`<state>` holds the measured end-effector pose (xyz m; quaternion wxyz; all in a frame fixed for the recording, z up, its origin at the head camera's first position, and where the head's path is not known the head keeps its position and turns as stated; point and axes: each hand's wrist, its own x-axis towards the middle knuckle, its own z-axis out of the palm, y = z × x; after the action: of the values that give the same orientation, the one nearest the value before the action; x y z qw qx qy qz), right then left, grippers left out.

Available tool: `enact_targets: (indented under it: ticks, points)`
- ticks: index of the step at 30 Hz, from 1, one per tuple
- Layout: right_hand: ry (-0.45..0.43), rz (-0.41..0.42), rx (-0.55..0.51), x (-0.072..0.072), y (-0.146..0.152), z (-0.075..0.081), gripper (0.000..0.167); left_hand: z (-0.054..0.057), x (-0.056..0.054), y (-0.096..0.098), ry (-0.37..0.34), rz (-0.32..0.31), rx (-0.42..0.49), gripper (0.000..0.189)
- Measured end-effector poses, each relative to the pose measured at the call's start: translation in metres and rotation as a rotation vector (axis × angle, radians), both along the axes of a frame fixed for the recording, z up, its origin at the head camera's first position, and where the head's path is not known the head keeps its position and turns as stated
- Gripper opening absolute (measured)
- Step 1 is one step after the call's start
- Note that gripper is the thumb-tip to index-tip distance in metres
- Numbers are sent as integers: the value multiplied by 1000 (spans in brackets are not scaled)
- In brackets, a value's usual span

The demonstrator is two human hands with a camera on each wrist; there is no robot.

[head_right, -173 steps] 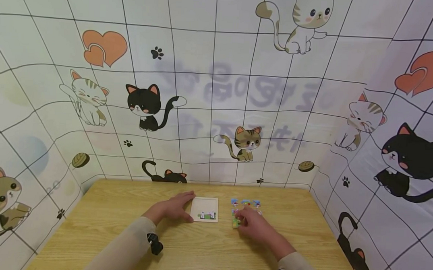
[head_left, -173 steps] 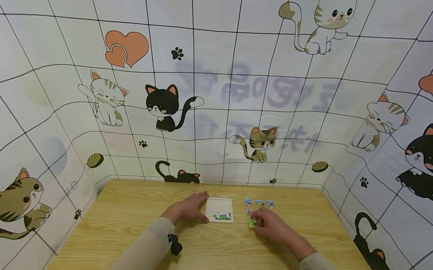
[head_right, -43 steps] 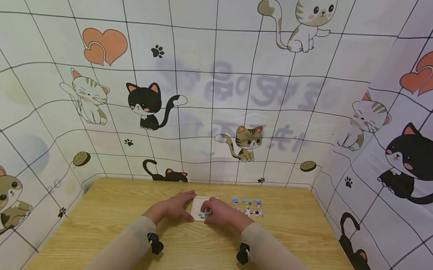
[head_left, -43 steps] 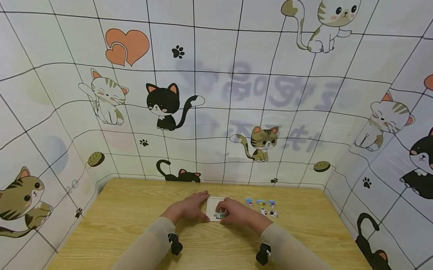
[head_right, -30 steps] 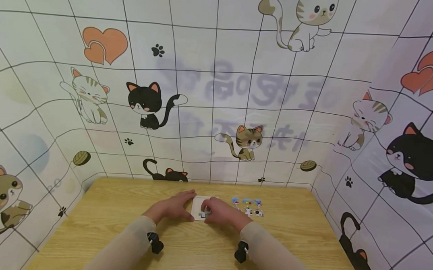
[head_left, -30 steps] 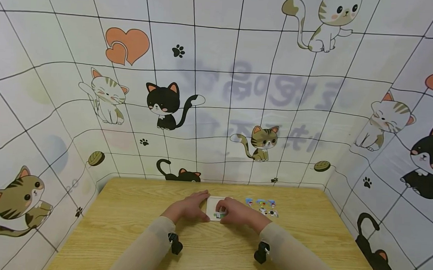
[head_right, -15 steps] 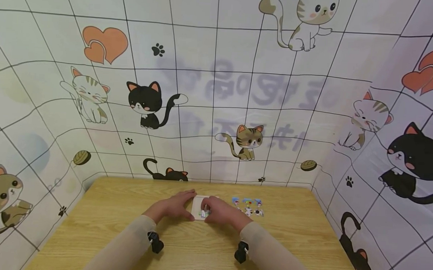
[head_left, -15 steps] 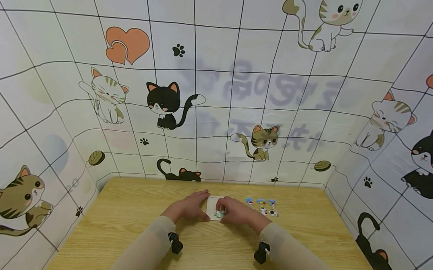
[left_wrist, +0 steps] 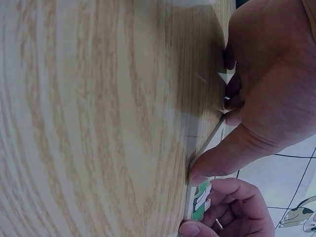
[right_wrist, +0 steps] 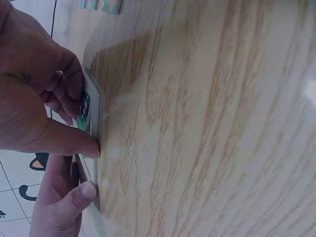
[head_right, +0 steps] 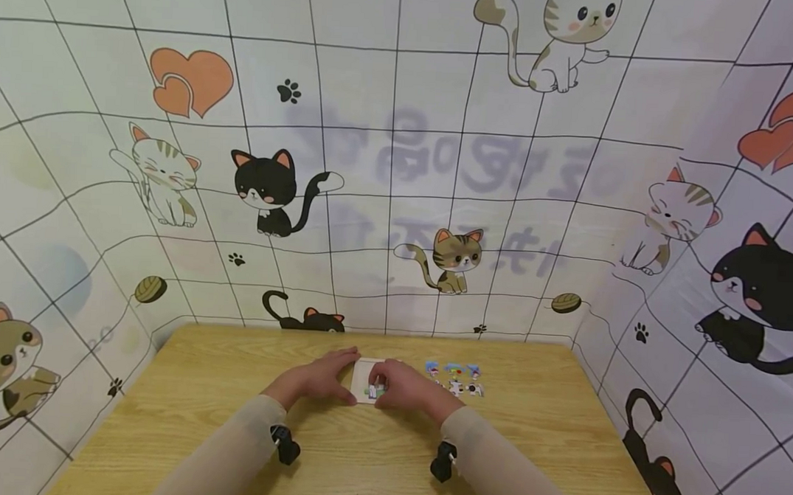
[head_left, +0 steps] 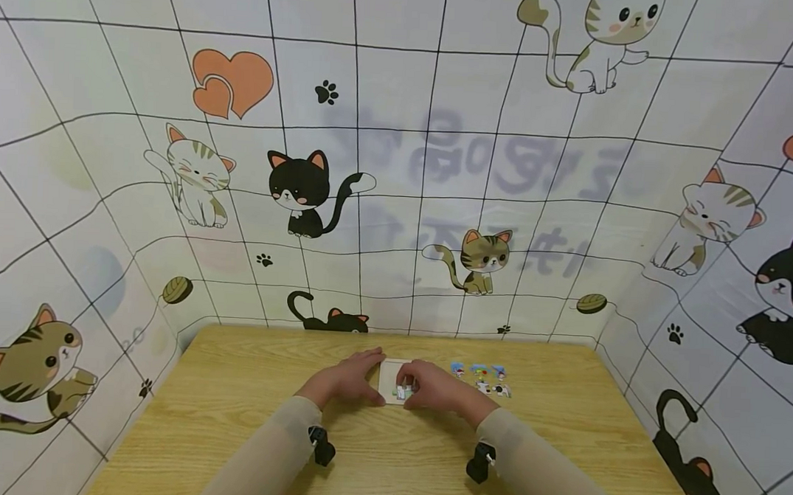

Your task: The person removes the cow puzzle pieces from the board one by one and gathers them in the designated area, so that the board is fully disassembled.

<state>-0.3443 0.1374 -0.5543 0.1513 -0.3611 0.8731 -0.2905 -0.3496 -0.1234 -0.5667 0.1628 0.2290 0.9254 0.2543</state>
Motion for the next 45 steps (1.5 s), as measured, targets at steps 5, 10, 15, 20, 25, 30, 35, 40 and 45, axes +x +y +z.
enact_targets:
  ticks: [5, 10, 15, 20, 25, 30, 35, 40, 45]
  points:
    - [-21, -10, 7, 0, 0, 3, 29, 1, 1, 0, -4, 0, 0, 101]
    - [-24, -12, 6, 0, 0, 3, 29, 2, 2, 0, -4, 3, 1, 100]
    - [-34, -14, 2, -1, 1, 0, 30, 3, 3, 0, -2, 4, 2, 101]
    - [-54, -25, -15, -1, 2, -2, 32, 3, 3, 0, -1, 4, 1, 101]
    - [-74, -52, -47, 0, 2, -4, 33, 2, 2, 0, -2, 3, 3, 101]
    - [-76, -70, -86, 2, 4, -6, 36, 1, 1, -1, -2, -2, 6, 101]
    - [-31, -71, -78, 4, 8, -7, 36, -1, 0, -1, 4, -4, 0, 101]
    - [10, -52, -81, 6, 11, -6, 35, 1, 1, 0, 3, 4, -6, 100]
    - [43, -57, -84, 12, 15, 1, 34, 4, 3, 1, -9, 3, -2, 100]
